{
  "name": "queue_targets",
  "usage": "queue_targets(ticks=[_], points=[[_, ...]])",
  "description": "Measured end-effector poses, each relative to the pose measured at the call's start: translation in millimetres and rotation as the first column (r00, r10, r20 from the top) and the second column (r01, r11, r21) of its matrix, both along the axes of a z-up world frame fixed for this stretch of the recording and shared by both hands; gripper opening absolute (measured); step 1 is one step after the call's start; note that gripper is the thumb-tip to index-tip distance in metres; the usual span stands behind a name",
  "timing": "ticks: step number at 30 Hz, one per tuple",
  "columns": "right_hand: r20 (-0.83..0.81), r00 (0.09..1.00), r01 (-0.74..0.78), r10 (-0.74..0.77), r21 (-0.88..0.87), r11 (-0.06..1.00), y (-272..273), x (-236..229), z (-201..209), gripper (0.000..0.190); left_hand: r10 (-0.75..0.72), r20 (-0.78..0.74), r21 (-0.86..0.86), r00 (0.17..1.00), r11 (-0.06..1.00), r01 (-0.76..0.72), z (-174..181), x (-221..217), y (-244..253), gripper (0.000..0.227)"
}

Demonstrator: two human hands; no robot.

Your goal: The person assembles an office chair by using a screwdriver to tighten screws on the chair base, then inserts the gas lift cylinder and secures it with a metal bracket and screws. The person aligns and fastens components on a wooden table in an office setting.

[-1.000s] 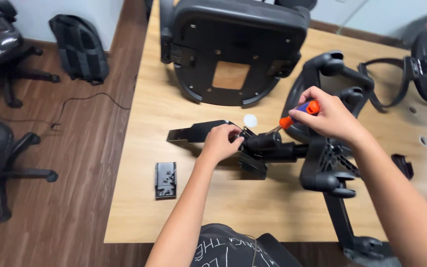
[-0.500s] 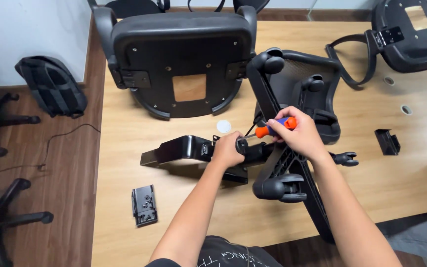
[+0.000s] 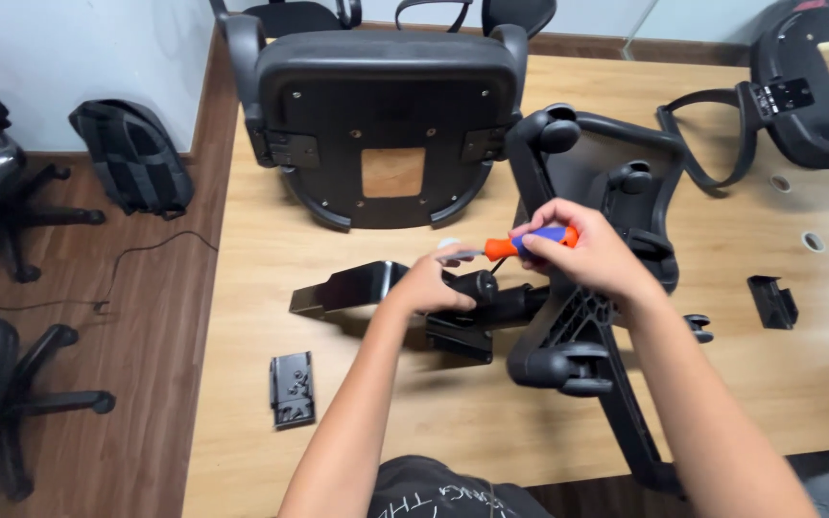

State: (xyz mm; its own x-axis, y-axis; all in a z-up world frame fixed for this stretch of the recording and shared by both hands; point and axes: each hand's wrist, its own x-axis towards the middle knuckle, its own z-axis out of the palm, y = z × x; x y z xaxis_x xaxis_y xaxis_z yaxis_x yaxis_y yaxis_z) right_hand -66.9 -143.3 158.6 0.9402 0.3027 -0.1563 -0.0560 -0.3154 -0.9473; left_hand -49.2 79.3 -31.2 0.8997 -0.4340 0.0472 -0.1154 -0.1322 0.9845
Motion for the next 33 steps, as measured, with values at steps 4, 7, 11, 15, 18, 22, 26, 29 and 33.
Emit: queue_targets(ticks=[4, 7, 11, 15, 18, 22, 26, 29, 33], points=[[0.04, 0.983, -0.176, 0.176, -0.027, 0.984, 32.1, 10.1, 11.3, 0.017, -0.012, -0.08, -0.208, 0.997, 0.978, -0.005, 20.7, -14.3, 58.2, 0.081], [0.035, 0.941, -0.329, 0.337, -0.144, 0.933, 59.9, 13.8, 10.8, 0.015, 0.015, -0.138, -0.348, 0.99, 0.935, -0.062, 30.4, -34.3, 93.2, 0.067], [-0.032, 0.842, -0.538, 0.538, -0.101, 0.837, 78.6, 21.2, -13.8, 0.014, 0.12, -0.053, -0.113, 0.991, 0.986, -0.126, 51.0, -62.8, 104.1, 0.04], [-0.284, 0.878, -0.388, 0.385, 0.05, 0.92, 77.1, 21.6, -26.8, 0.012, 0.133, 0.082, 0.046, 0.988, 0.989, -0.137, 59.0, -81.2, 92.2, 0.031], [-0.326, 0.857, -0.43, 0.399, -0.027, 0.902, 72.0, 20.5, -55.4, 0.016, 0.124, -0.014, 0.007, 0.992, 0.992, -0.124, 43.1, -88.5, 88.2, 0.034], [-0.31, 0.852, -0.453, 0.422, -0.034, 0.891, 60.1, 23.8, -83.3, 0.023, 0.124, -0.079, 0.098, 0.989, 0.988, -0.116, 7.2, -90.5, 103.6, 0.031], [-0.235, 0.892, -0.43, 0.387, -0.173, 0.886, 50.4, 30.6, -89.3, 0.029, 0.068, -0.145, 0.235, 0.987, 0.972, -0.033, -49.8, -88.5, 134.6, 0.027], [-0.203, 0.893, -0.447, 0.402, -0.301, 0.842, 46.7, 35.9, -87.4, 0.032, 0.038, -0.184, 0.416, 0.982, 0.908, 0.043, -103.7, -87.6, 153.4, 0.025], [-0.039, 0.864, -0.477, 0.503, -0.387, 0.789, 39.5, 56.9, -101.6, 0.035, 0.145, -0.272, 0.69, 0.951, 0.719, 0.087, -156.5, -79.3, 160.5, 0.027]])
